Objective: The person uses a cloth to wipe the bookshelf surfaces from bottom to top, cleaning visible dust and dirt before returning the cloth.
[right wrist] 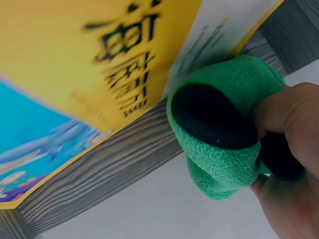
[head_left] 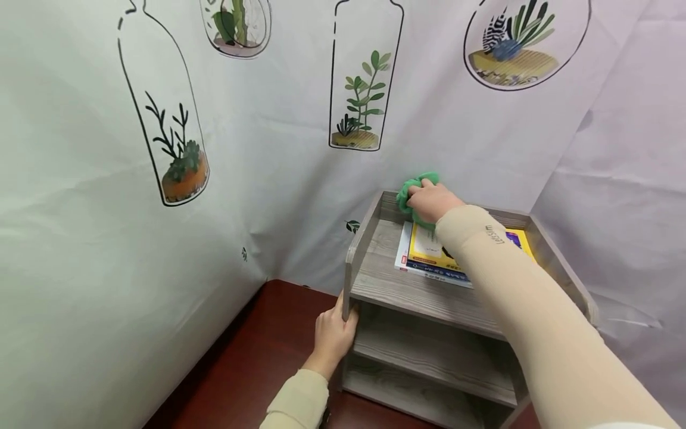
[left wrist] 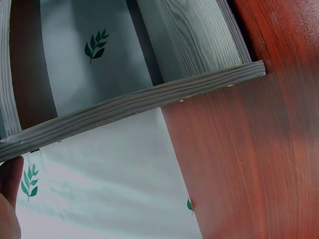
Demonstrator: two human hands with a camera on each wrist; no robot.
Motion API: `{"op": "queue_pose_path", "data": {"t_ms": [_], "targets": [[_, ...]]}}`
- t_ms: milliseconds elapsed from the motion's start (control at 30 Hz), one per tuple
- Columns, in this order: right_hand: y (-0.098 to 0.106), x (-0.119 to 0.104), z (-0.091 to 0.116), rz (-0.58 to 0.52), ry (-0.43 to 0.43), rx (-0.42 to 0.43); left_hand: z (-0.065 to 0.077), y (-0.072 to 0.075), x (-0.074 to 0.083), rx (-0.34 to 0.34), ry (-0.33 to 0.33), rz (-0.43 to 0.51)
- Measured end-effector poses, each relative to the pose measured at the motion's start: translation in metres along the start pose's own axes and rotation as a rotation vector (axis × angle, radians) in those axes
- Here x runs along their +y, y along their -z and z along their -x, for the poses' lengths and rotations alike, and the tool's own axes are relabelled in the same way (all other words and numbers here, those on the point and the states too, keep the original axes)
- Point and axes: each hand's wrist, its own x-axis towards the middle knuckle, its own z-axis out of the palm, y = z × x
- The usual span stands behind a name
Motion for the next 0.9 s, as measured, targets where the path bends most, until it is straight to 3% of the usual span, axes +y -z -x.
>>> {"op": "queue_pose_path", "data": {"t_ms": [67, 367, 600, 900], "targets": [[0.002, 0.003, 0.004, -0.122, -0.065, -0.010, 0.000, 0.000, -0.001, 0.004, 0.006, -0.004], [0.004, 0.020, 0.013, -0.045, -0.055, 0.008, -0.005, 0.004, -0.004, 0.014, 0.012, -0.004], [-0.005, 0.032, 0.023, 0.171, 0.018, 0.052, -0.004, 0.008, -0.006, 0.011, 0.045, -0.018], [-0.010, 0.049, 0.036, 0.250, -0.054, 0.027, -0.003, 0.013, -0.011, 0.012, 0.058, -0.016]]}}
